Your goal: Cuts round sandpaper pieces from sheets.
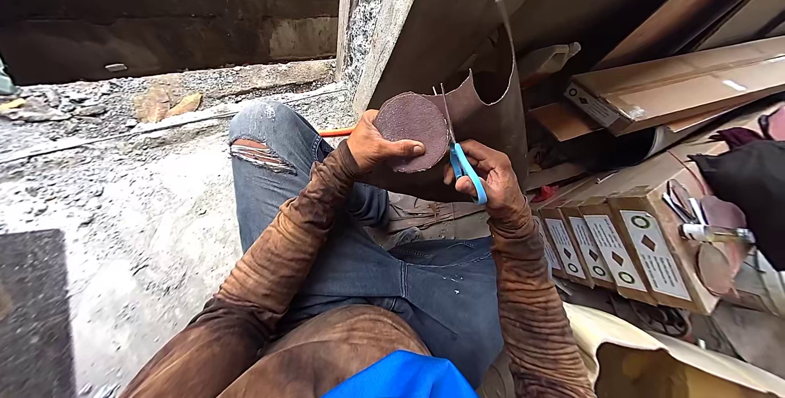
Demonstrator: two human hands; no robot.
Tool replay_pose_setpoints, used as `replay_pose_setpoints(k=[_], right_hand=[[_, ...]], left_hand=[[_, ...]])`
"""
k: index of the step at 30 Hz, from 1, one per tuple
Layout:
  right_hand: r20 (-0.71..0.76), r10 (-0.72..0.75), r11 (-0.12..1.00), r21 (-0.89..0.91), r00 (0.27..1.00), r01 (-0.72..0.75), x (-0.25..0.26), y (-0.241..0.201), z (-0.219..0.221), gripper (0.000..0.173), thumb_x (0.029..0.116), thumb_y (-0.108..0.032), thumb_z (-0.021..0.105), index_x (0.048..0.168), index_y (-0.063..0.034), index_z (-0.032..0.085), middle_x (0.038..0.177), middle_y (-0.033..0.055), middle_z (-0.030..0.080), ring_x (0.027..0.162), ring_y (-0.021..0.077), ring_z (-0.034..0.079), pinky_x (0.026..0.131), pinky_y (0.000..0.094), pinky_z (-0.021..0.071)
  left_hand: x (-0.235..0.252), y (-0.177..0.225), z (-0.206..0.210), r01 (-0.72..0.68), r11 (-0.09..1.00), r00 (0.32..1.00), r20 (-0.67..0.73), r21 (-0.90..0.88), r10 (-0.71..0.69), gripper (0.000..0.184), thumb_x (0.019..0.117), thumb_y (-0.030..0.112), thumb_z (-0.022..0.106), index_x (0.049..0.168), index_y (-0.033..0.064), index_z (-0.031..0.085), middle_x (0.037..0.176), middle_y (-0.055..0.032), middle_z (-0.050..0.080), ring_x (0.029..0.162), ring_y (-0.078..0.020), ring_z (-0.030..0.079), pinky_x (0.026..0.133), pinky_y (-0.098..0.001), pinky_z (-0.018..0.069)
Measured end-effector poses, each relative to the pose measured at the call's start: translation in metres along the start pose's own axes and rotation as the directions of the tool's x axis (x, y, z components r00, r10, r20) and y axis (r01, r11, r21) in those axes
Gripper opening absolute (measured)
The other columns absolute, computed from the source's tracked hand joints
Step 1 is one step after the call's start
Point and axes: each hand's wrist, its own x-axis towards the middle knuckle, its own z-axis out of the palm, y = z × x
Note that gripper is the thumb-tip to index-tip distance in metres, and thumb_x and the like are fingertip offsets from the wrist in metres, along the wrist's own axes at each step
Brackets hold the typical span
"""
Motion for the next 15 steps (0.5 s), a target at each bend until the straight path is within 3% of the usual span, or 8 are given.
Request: replay_pose_setpoints(k=[5, 11, 15], right_hand=[[0.017, 0.003, 0.998, 0.068, 1.0, -0.004, -0.001, 0.001, -0.003, 0.066, 0.0869, -0.059, 0.074, 0.115, -0.0002, 0.068, 0.076, 0.0014, 0.068, 0.066, 0.009, 0.064, 0.062, 0.0254, 0.0557], [-0.086, 0.013, 0.996, 0.093, 0.996, -0.005, -0.006, 0.006, 0.003, 0.052, 0.0877, -0.043, 0.08, 0.117, -0.0018, 0.069, 0.075, -0.0018, 0.065, 0.064, 0.0063, 0.059, 0.061, 0.0238, 0.0533], [-0.055, 0.021, 0.996, 0.09, 0.998, -0.016, -0.005, 0.006, 0.003, 0.055, 0.0879, -0.045, 0.079, 0.119, -0.0013, 0.068, 0.076, -0.0006, 0.065, 0.066, 0.0073, 0.06, 0.063, 0.025, 0.0542]], left_hand=[[0.014, -0.005, -0.004, -0.029, 0.998, 0.998, 0.048, -0.06, 0.032, 0.03, 0.0743, -0.007, 0.083, 0.101, -0.0002, 0.07, 0.092, -0.0089, 0.078, 0.083, -0.0163, 0.076, 0.08, -0.0368, 0.0651], [0.005, -0.005, -0.002, -0.03, 0.999, 1.0, 0.004, -0.024, 0.03, 0.031, 0.0758, -0.006, 0.081, 0.103, 0.002, 0.071, 0.091, -0.008, 0.077, 0.08, -0.0143, 0.074, 0.074, -0.0323, 0.064], [0.01, -0.01, -0.004, -0.038, 0.998, 0.999, 0.0, -0.058, 0.038, 0.032, 0.0739, -0.005, 0.084, 0.102, -0.0004, 0.071, 0.093, -0.0098, 0.077, 0.083, -0.0167, 0.076, 0.078, -0.0365, 0.0651]])
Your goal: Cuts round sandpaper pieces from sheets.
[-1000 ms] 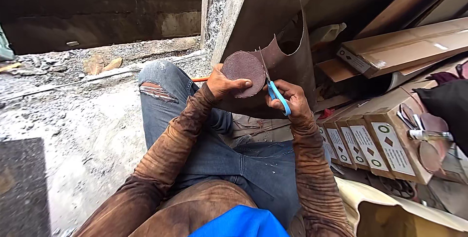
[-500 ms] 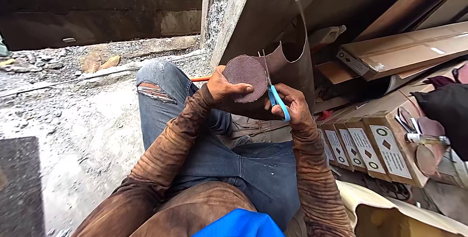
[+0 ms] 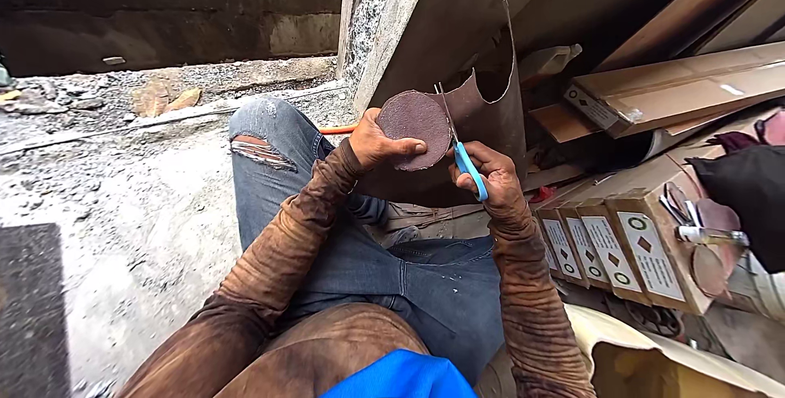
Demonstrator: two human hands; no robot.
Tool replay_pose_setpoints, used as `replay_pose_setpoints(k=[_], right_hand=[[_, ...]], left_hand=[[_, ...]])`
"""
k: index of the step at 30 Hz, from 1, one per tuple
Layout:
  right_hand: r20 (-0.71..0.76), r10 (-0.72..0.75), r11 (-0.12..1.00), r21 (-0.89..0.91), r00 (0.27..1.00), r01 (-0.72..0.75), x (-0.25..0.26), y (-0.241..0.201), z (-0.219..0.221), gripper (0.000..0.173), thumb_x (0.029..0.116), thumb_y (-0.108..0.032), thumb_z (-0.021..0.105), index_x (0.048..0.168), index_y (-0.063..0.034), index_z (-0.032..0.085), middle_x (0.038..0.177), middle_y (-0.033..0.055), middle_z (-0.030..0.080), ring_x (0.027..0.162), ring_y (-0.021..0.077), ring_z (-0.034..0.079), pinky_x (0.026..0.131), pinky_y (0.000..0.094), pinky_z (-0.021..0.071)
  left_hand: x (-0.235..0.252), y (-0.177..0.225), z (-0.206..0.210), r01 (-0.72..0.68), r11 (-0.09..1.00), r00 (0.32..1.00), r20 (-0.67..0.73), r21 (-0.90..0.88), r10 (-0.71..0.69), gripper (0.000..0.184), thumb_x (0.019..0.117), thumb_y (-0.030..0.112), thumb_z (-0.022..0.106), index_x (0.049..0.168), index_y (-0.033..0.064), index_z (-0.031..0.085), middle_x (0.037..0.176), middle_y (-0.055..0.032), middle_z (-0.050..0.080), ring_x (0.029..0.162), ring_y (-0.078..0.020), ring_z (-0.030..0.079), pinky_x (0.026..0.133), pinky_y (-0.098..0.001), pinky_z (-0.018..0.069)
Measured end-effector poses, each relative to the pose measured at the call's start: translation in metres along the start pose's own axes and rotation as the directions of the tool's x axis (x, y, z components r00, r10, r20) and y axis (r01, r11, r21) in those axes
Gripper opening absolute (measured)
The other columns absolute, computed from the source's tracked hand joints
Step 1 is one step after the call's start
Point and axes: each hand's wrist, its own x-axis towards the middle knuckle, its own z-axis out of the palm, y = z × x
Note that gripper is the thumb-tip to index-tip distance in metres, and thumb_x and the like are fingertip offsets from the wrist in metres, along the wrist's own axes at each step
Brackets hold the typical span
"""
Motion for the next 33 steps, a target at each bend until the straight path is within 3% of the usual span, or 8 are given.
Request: replay_pose_setpoints(k=[2, 4, 6, 16, 20, 26, 29, 33], right_hand=[[0.014, 0.008, 0.999, -0.033, 1.0, -0.007, 0.003, -0.008, 0.001, 0.06, 0.0866, -0.051, 0.078, 0.119, -0.0016, 0.067, 0.078, 0.0011, 0.068, 0.067, 0.0093, 0.064, 0.064, 0.0265, 0.0572], [0.02, -0.004, 0.998, -0.062, 1.0, 0.005, 0.007, -0.017, 0.003, 0.063, 0.0869, -0.057, 0.075, 0.117, -0.0021, 0.067, 0.079, 0.0018, 0.071, 0.069, 0.01, 0.067, 0.065, 0.0263, 0.0579], [0.013, -0.002, 0.997, -0.076, 1.0, 0.003, 0.01, -0.023, 0.004, 0.065, 0.0867, -0.06, 0.074, 0.116, -0.0017, 0.067, 0.08, 0.0025, 0.071, 0.069, 0.0105, 0.067, 0.065, 0.0265, 0.0582], [-0.008, 0.0, 0.993, -0.116, 1.0, -0.001, 0.001, -0.021, -0.011, 0.052, 0.086, -0.041, 0.082, 0.118, -0.001, 0.069, 0.076, -0.0021, 0.068, 0.063, 0.0033, 0.06, 0.058, 0.0194, 0.0526], [0.119, 0.046, 0.991, -0.128, 0.992, -0.031, 0.007, -0.037, -0.02, 0.061, 0.0857, -0.049, 0.08, 0.119, -0.0004, 0.067, 0.074, -0.0017, 0.065, 0.062, 0.005, 0.06, 0.058, 0.0205, 0.0528], [0.166, 0.066, 0.986, -0.162, 0.984, -0.039, 0.019, -0.056, -0.018, 0.071, 0.0846, -0.065, 0.072, 0.115, -0.001, 0.067, 0.078, 0.0019, 0.071, 0.067, 0.0088, 0.066, 0.061, 0.0235, 0.0569], [0.151, 0.061, 0.987, -0.158, 0.987, -0.037, 0.02, -0.052, -0.016, 0.07, 0.086, -0.064, 0.072, 0.115, -0.0007, 0.068, 0.076, 0.0016, 0.069, 0.066, 0.009, 0.065, 0.062, 0.0244, 0.0565], [0.1, 0.031, 0.991, -0.135, 0.995, -0.018, 0.015, -0.042, -0.017, 0.056, 0.0881, -0.05, 0.077, 0.114, -0.0011, 0.069, 0.071, -0.0013, 0.062, 0.06, 0.0069, 0.057, 0.057, 0.0232, 0.0516]], left_hand=[[-0.007, 0.004, 0.0, 0.029, 0.999, 0.999, 0.02, 0.033, -0.029, 0.031, 0.0767, -0.003, 0.082, 0.105, 0.0032, 0.07, 0.091, -0.0078, 0.076, 0.079, -0.0139, 0.074, 0.072, -0.0316, 0.0637], [-0.009, 0.01, 0.002, 0.068, 0.997, 0.997, 0.034, 0.025, -0.069, 0.026, 0.08, -0.003, 0.081, 0.103, 0.0047, 0.071, 0.084, -0.009, 0.075, 0.063, -0.0134, 0.07, 0.054, -0.0277, 0.0602], [-0.008, 0.014, 0.002, 0.088, 0.996, 0.995, 0.051, 0.008, -0.088, 0.023, 0.0823, -0.002, 0.08, 0.103, 0.0048, 0.071, 0.082, -0.0102, 0.075, 0.058, -0.014, 0.069, 0.049, -0.0275, 0.0582], [-0.003, 0.014, -0.002, 0.115, 0.993, 0.986, 0.125, -0.012, -0.112, 0.022, 0.0843, -0.003, 0.078, 0.104, 0.0029, 0.071, 0.084, -0.0116, 0.075, 0.061, -0.015, 0.071, 0.053, -0.0284, 0.0601], [0.007, 0.017, -0.004, 0.134, 0.99, 0.976, 0.178, -0.048, -0.123, 0.022, 0.0826, -0.003, 0.078, 0.103, 0.0029, 0.071, 0.084, -0.0101, 0.077, 0.062, -0.0154, 0.072, 0.055, -0.0301, 0.0619], [0.013, 0.025, -0.006, 0.109, 0.992, 0.971, 0.222, -0.071, -0.091, 0.026, 0.081, -0.003, 0.08, 0.104, 0.0023, 0.07, 0.087, -0.0093, 0.077, 0.067, -0.0155, 0.074, 0.062, -0.0315, 0.064], [0.013, 0.024, -0.008, 0.131, 0.987, 0.972, 0.211, -0.095, -0.108, 0.022, 0.0826, -0.004, 0.078, 0.103, 0.0013, 0.07, 0.084, -0.0104, 0.077, 0.065, -0.0159, 0.073, 0.059, -0.0317, 0.0634], [0.014, 0.017, -0.008, 0.221, 0.946, 0.959, 0.228, -0.235, -0.167, 0.015, 0.0878, -0.004, 0.071, 0.101, 0.0017, 0.071, 0.083, -0.0128, 0.076, 0.061, -0.0176, 0.072, 0.052, -0.0326, 0.0612]])
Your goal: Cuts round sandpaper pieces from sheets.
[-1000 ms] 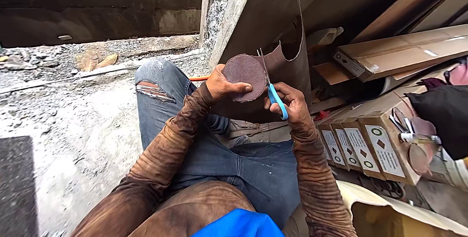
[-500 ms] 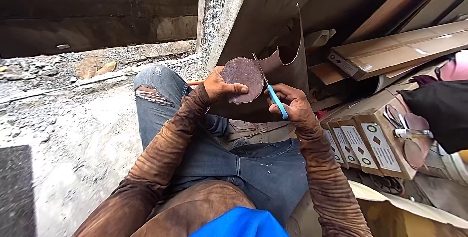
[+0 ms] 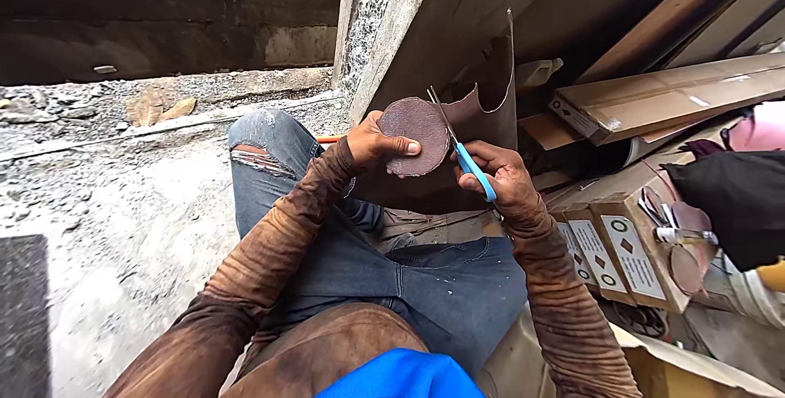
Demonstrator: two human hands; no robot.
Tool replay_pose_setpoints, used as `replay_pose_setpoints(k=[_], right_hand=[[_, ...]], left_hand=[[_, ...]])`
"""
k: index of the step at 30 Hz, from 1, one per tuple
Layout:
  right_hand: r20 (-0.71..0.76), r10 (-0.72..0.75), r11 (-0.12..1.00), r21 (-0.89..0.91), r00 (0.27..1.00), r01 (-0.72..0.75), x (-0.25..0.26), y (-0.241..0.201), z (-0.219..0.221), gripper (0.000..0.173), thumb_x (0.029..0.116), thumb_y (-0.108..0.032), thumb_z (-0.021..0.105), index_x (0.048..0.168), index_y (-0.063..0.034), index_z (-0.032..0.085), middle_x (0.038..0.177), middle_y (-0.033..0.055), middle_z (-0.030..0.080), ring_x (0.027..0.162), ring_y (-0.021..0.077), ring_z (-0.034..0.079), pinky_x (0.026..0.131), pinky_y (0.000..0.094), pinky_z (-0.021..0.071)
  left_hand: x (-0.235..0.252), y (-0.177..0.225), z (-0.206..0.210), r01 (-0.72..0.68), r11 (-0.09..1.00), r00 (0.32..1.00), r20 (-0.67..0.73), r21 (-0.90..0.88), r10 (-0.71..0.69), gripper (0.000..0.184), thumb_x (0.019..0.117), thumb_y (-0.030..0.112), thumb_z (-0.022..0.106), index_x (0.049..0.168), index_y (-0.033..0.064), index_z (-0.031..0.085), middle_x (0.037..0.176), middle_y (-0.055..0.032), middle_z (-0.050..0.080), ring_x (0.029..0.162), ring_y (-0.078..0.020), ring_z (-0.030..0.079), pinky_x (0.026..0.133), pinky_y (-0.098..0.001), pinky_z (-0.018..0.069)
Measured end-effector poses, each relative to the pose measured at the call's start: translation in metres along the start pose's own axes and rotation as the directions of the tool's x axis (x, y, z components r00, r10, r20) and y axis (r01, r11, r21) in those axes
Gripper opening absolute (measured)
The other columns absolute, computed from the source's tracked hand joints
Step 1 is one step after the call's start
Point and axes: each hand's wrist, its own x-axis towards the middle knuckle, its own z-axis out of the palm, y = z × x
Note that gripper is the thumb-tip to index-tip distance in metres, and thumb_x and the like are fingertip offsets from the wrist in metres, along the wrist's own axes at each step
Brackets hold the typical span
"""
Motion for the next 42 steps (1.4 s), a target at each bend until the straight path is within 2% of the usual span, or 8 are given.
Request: replay_pose_setpoints(k=[5, 9, 14, 23, 30, 34, 38, 42], right_hand=[[0.021, 0.036, 0.999, -0.023, 0.999, -0.036, -0.003, 0.003, -0.006, 0.056, 0.0869, -0.047, 0.079, 0.117, -0.0015, 0.069, 0.073, -0.0022, 0.064, 0.062, 0.0052, 0.057, 0.057, 0.0213, 0.0512], [0.102, 0.042, 0.998, -0.058, 0.994, -0.036, 0.004, -0.01, -0.008, 0.066, 0.0834, -0.062, 0.076, 0.116, -0.0052, 0.067, 0.082, -0.0007, 0.072, 0.069, 0.0073, 0.066, 0.059, 0.0224, 0.0554], [0.107, 0.031, 0.998, -0.061, 0.994, -0.024, 0.006, -0.015, -0.012, 0.067, 0.0837, -0.064, 0.074, 0.114, -0.005, 0.068, 0.079, -0.001, 0.07, 0.066, 0.0067, 0.064, 0.055, 0.0211, 0.0522], [-0.023, -0.019, 1.0, -0.018, 1.0, 0.018, -0.002, -0.003, 0.003, 0.053, 0.0891, -0.047, 0.078, 0.117, -0.0022, 0.069, 0.076, -0.0023, 0.066, 0.064, 0.0055, 0.06, 0.059, 0.0227, 0.0535], [0.058, 0.029, 0.994, -0.108, 0.998, -0.023, 0.006, -0.012, -0.003, 0.069, 0.0842, -0.066, 0.072, 0.113, -0.0038, 0.067, 0.079, -0.0001, 0.07, 0.068, 0.0094, 0.066, 0.061, 0.0256, 0.0567], [0.033, -0.001, 0.997, -0.072, 0.999, 0.003, 0.006, -0.012, -0.003, 0.066, 0.0867, -0.063, 0.072, 0.112, -0.0023, 0.068, 0.077, 0.0014, 0.068, 0.067, 0.0099, 0.064, 0.06, 0.0255, 0.0557], [-0.035, 0.002, 0.995, -0.095, 0.999, -0.005, 0.0, -0.01, 0.001, 0.054, 0.0865, -0.05, 0.078, 0.113, -0.0037, 0.069, 0.075, -0.0036, 0.065, 0.062, 0.0033, 0.059, 0.056, 0.0191, 0.0513], [0.009, 0.005, 0.996, -0.086, 1.0, -0.004, 0.005, -0.007, 0.0, 0.057, 0.0864, -0.052, 0.078, 0.113, -0.0025, 0.067, 0.076, -0.0024, 0.065, 0.065, 0.0059, 0.061, 0.058, 0.0218, 0.0535]], left_hand=[[0.0, -0.005, -0.001, 0.051, 0.996, 0.999, 0.016, -0.071, -0.05, 0.014, 0.0883, -0.005, 0.07, 0.101, 0.0021, 0.071, 0.082, -0.0129, 0.076, 0.059, -0.0176, 0.072, 0.05, -0.0322, 0.0607], [0.002, -0.003, 0.002, 0.06, 0.996, 0.996, 0.074, -0.069, -0.054, 0.018, 0.0872, -0.006, 0.071, 0.103, 0.0033, 0.071, 0.083, -0.0114, 0.077, 0.062, -0.0175, 0.072, 0.055, -0.0328, 0.0623], [0.002, 0.006, -0.001, 0.058, 0.998, 0.99, 0.132, -0.027, -0.054, 0.019, 0.0876, -0.006, 0.071, 0.105, 0.0031, 0.07, 0.085, -0.0108, 0.077, 0.063, -0.0177, 0.073, 0.056, -0.0335, 0.0633], [0.001, 0.009, 0.003, 0.061, 0.998, 0.995, 0.08, -0.024, -0.059, 0.014, 0.0879, -0.006, 0.07, 0.1, 0.001, 0.07, 0.079, -0.012, 0.076, 0.057, -0.0172, 0.071, 0.05, -0.0323, 0.0611], [0.0, 0.019, 0.005, 0.124, 0.992, 0.988, 0.091, 0.015, -0.124, 0.013, 0.0876, -0.004, 0.07, 0.098, 0.0028, 0.07, 0.079, -0.0111, 0.076, 0.056, -0.0164, 0.071, 0.049, -0.0313, 0.0604], [0.003, 0.025, 0.007, 0.134, 0.991, 0.987, 0.09, 0.028, -0.136, 0.013, 0.0873, -0.004, 0.071, 0.098, 0.0025, 0.07, 0.079, -0.0113, 0.076, 0.056, -0.0167, 0.071, 0.048, -0.0314, 0.0604], [0.003, 0.027, 0.008, 0.172, 0.985, 0.982, 0.074, 0.031, -0.173, 0.012, 0.0868, -0.004, 0.07, 0.096, 0.004, 0.07, 0.078, -0.0105, 0.076, 0.055, -0.0156, 0.07, 0.047, -0.0305, 0.0597], [0.005, 0.03, 0.005, 0.234, 0.971, 0.971, 0.035, 0.039, -0.236, 0.013, 0.0865, -0.003, 0.07, 0.096, 0.0043, 0.07, 0.079, -0.0106, 0.076, 0.056, -0.0164, 0.071, 0.047, -0.0306, 0.0597]])
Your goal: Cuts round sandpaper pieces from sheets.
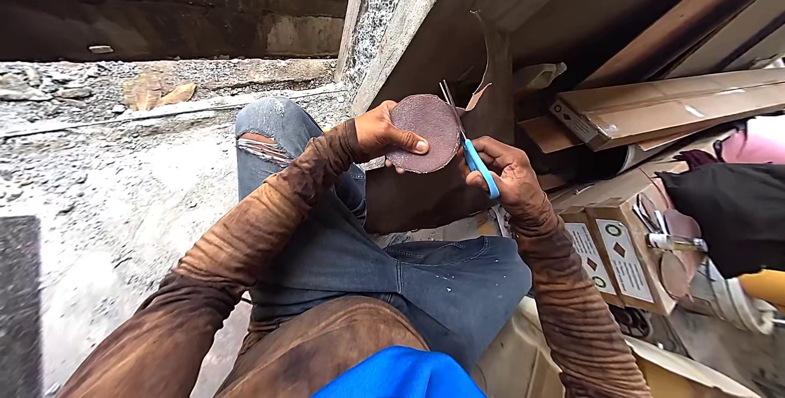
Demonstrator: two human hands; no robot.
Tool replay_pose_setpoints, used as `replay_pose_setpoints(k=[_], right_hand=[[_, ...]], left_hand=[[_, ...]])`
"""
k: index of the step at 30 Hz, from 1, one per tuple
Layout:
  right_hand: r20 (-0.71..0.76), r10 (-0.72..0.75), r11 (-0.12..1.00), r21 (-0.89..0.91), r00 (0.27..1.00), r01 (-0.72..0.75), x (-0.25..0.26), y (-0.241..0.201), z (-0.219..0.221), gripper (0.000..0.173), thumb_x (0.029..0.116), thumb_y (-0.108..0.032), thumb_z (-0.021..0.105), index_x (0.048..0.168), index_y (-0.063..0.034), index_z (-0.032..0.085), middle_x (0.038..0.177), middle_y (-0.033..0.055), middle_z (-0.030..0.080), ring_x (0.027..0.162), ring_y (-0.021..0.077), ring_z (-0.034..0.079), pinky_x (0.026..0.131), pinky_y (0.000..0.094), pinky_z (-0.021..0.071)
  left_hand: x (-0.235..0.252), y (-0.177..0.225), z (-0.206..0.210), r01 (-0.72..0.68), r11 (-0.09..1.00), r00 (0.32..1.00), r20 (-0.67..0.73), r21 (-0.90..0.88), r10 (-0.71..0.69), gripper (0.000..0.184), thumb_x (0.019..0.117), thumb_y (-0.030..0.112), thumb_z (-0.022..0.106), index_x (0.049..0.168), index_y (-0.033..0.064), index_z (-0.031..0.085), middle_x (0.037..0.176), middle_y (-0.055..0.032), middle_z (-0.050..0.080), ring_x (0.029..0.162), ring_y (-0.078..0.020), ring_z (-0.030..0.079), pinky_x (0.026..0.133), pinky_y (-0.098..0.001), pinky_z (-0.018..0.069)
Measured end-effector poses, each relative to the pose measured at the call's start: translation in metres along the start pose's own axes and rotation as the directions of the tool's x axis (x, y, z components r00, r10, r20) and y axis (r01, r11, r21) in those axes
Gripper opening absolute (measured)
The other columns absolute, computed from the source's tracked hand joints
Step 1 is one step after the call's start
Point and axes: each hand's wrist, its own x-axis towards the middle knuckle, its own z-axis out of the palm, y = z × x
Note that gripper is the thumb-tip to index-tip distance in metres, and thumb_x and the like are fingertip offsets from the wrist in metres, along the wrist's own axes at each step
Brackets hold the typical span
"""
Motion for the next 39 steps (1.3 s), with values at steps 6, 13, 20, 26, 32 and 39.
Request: replay_pose_setpoints(k=[6, 13, 20, 26, 32, 39], right_hand=[[0.08, -0.041, 0.999, 0.003, 0.996, 0.041, 0.008, -0.004, -0.003, 0.069, 0.0844, -0.068, 0.07, 0.108, -0.0033, 0.067, 0.077, -0.001, 0.068, 0.067, 0.0082, 0.064, 0.059, 0.0242, 0.055], [-0.042, -0.046, 0.999, 0.027, 0.998, 0.047, 0.002, 0.001, 0.01, 0.055, 0.0883, -0.053, 0.075, 0.11, -0.0026, 0.07, 0.074, -0.0022, 0.067, 0.063, 0.0066, 0.062, 0.058, 0.024, 0.0546], [0.055, -0.044, 0.998, 0.046, 0.998, 0.041, 0.02, 0.001, 0.016, 0.066, 0.0866, -0.07, 0.067, 0.101, -0.0051, 0.067, 0.075, 0.0001, 0.067, 0.065, 0.0104, 0.064, 0.059, 0.0269, 0.0561], [0.027, -0.046, 0.974, 0.225, 0.999, 0.039, 0.017, 0.009, 0.025, 0.048, 0.0916, -0.05, 0.073, 0.104, -0.0041, 0.069, 0.073, 0.0019, 0.068, 0.063, 0.0114, 0.064, 0.06, 0.0286, 0.0574], [0.127, -0.03, 0.993, 0.116, 0.991, 0.016, 0.026, 0.012, 0.027, 0.066, 0.086, -0.065, 0.072, 0.105, -0.0017, 0.067, 0.072, 0.0002, 0.065, 0.062, 0.0094, 0.062, 0.057, 0.0255, 0.0542], [0.139, 0.002, 0.991, 0.135, 0.99, -0.021, 0.026, 0.016, 0.029, 0.064, 0.088, -0.063, 0.07, 0.107, -0.002, 0.068, 0.07, -0.0002, 0.064, 0.061, 0.0091, 0.061, 0.057, 0.0257, 0.0538]], left_hand=[[-0.002, 0.014, -0.002, 0.064, 0.996, 0.995, 0.076, 0.058, -0.069, 0.01, 0.0868, -0.003, 0.07, 0.093, 0.0049, 0.069, 0.075, -0.0107, 0.076, 0.054, -0.0174, 0.071, 0.047, -0.032, 0.0604], [-0.003, 0.012, -0.004, 0.034, 0.999, 0.997, 0.063, 0.035, -0.036, 0.012, 0.086, -0.003, 0.071, 0.093, 0.006, 0.07, 0.078, -0.0096, 0.076, 0.056, -0.0167, 0.072, 0.047, -0.032, 0.0605], [-0.009, 0.015, -0.013, 0.067, 0.996, 0.996, 0.049, 0.065, -0.07, 0.013, 0.0842, -0.003, 0.073, 0.094, 0.0048, 0.07, 0.078, -0.0101, 0.076, 0.058, -0.0174, 0.072, 0.051, -0.0329, 0.0621], [-0.012, 0.008, -0.019, 0.054, 0.998, 0.997, 0.051, 0.036, -0.056, 0.011, 0.0837, -0.002, 0.072, 0.091, 0.0058, 0.071, 0.076, -0.0095, 0.076, 0.057, -0.0164, 0.071, 0.05, -0.0323, 0.0616], [-0.021, 0.003, -0.031, 0.136, 0.99, 0.988, 0.072, 0.018, -0.137, 0.013, 0.0842, -0.002, 0.071, 0.093, 0.0078, 0.071, 0.077, -0.0094, 0.076, 0.055, -0.0162, 0.071, 0.047, -0.0316, 0.0601], [-0.025, 0.001, -0.038, 0.119, 0.993, 0.987, 0.11, 0.021, -0.121, 0.011, 0.0852, -0.002, 0.072, 0.091, 0.007, 0.072, 0.074, -0.0095, 0.076, 0.053, -0.0161, 0.07, 0.047, -0.0314, 0.0605]])
